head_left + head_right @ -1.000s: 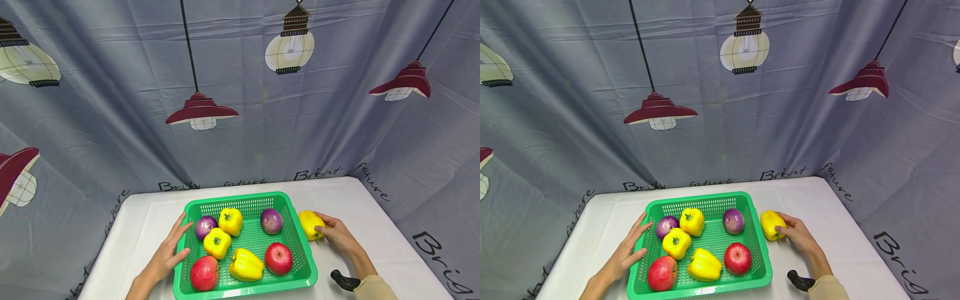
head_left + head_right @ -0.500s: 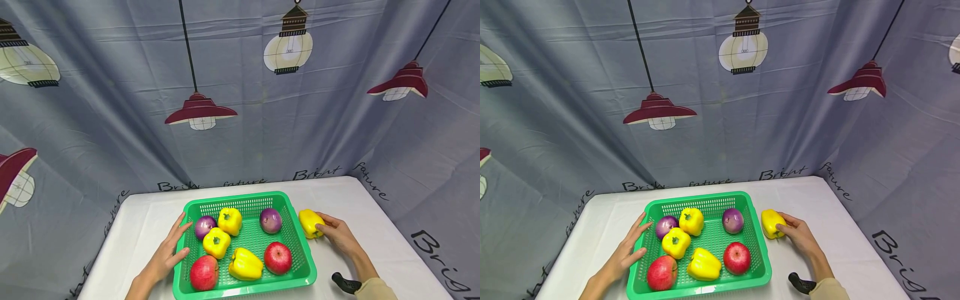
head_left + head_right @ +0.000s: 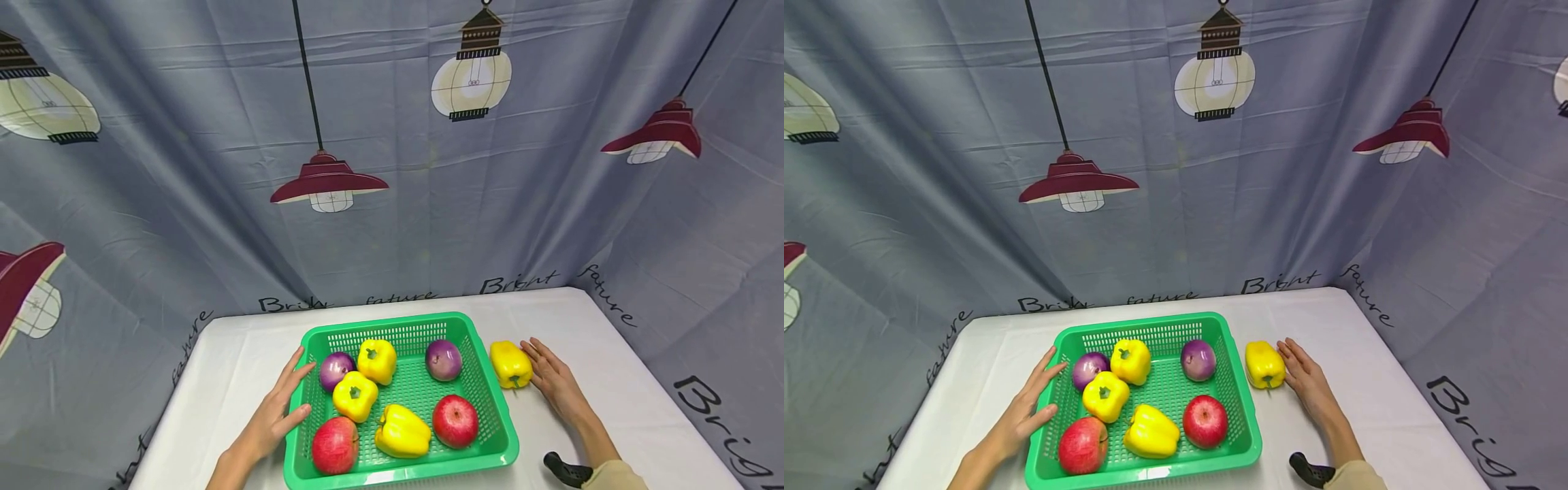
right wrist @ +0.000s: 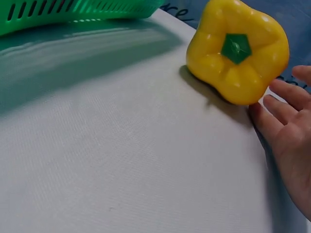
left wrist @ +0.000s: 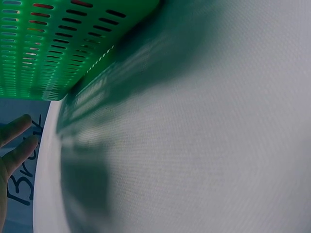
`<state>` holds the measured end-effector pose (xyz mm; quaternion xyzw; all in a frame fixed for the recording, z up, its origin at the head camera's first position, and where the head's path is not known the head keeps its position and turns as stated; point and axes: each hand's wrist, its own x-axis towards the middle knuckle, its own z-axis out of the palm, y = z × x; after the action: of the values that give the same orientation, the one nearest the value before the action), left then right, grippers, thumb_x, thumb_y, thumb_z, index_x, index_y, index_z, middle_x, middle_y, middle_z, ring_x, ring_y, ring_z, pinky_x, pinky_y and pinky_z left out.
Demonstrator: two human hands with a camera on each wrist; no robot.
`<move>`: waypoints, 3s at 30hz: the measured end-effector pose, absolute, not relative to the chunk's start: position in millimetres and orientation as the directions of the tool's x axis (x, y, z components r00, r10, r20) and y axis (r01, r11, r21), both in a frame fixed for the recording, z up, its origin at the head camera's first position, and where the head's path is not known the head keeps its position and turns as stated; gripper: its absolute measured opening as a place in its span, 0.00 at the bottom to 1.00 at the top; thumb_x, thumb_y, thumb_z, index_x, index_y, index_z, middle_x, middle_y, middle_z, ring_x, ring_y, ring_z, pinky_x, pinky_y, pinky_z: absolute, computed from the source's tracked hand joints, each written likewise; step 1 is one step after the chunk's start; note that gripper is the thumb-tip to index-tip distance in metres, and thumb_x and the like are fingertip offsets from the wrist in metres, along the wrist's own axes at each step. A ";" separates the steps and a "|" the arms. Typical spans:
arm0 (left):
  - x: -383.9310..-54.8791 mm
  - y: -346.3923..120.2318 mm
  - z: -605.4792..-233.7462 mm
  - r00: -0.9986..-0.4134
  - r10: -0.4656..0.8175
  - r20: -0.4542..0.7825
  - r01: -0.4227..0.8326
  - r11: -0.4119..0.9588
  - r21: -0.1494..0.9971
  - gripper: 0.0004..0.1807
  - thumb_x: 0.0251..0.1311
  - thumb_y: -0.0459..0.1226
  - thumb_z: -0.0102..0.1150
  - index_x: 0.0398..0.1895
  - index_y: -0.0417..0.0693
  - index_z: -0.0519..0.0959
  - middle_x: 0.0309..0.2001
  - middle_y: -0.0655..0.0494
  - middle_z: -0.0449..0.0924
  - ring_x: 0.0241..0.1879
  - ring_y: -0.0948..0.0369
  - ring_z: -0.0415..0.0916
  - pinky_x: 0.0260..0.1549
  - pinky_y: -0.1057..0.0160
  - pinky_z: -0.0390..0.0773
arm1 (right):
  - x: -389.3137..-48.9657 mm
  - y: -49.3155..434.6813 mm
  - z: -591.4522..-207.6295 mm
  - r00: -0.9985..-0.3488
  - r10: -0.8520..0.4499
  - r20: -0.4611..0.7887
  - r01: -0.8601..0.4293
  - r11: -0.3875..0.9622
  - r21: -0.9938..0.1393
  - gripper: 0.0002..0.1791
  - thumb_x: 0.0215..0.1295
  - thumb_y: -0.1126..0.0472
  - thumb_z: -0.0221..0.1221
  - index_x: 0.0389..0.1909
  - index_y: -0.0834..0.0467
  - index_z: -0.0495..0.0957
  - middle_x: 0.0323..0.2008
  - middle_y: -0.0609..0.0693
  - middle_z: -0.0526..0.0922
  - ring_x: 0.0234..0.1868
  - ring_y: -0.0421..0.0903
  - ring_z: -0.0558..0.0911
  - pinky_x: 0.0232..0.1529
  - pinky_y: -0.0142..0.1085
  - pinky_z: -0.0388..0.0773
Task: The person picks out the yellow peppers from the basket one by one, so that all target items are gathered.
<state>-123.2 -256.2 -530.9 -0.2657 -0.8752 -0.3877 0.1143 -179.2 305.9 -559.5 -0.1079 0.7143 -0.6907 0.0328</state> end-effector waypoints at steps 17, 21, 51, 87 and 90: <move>-123.4 -255.8 -532.6 -0.835 0.371 0.406 0.550 0.557 0.623 0.37 0.61 0.36 0.57 0.76 0.45 0.63 0.81 0.46 0.44 0.74 0.43 0.54 0.55 0.27 0.65 | -171.8 310.3 -542.7 -0.975 -0.193 0.115 -0.161 0.248 -0.955 0.35 0.80 0.61 0.45 0.78 0.69 0.42 0.74 0.73 0.53 0.72 0.39 0.64 0.57 0.19 0.63; -123.9 -255.9 -534.1 -0.834 0.370 0.409 0.551 0.552 0.625 0.37 0.60 0.36 0.57 0.76 0.45 0.63 0.81 0.47 0.44 0.74 0.42 0.54 0.55 0.27 0.64 | -172.2 310.9 -527.7 -0.967 -0.204 0.155 -0.225 0.383 -0.896 0.36 0.78 0.63 0.49 0.79 0.66 0.46 0.75 0.69 0.57 0.75 0.68 0.52 0.56 0.17 0.59; -124.7 -254.4 -532.9 -0.834 0.362 0.417 0.552 0.538 0.637 0.37 0.60 0.36 0.56 0.75 0.45 0.64 0.80 0.45 0.44 0.74 0.42 0.54 0.55 0.27 0.65 | -213.1 257.0 -439.9 -0.832 -0.487 0.264 -0.387 0.170 -0.906 0.39 0.74 0.63 0.56 0.80 0.61 0.48 0.76 0.66 0.55 0.75 0.61 0.57 0.66 0.30 0.63; -122.0 -254.8 -530.9 -0.837 0.363 0.410 0.547 0.571 0.612 0.37 0.61 0.37 0.58 0.75 0.46 0.64 0.80 0.47 0.45 0.74 0.45 0.56 0.55 0.28 0.66 | -231.3 151.0 -450.5 -0.741 -0.646 0.182 -0.358 0.151 -0.921 0.50 0.61 0.56 0.72 0.78 0.61 0.55 0.75 0.62 0.59 0.76 0.58 0.57 0.72 0.55 0.54; -122.1 -254.9 -531.6 -0.836 0.363 0.411 0.548 0.571 0.611 0.37 0.60 0.37 0.58 0.75 0.46 0.64 0.80 0.47 0.45 0.74 0.46 0.56 0.55 0.28 0.67 | -230.3 141.7 -454.1 -0.747 -0.644 0.165 -0.339 0.156 -0.928 0.50 0.58 0.57 0.74 0.77 0.61 0.57 0.75 0.59 0.61 0.76 0.56 0.59 0.73 0.52 0.54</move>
<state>-122.1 -254.9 -531.6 -0.2593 -0.8781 -0.3834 0.1208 -230.3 141.7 -454.1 -0.3287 0.7479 -0.5604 0.1358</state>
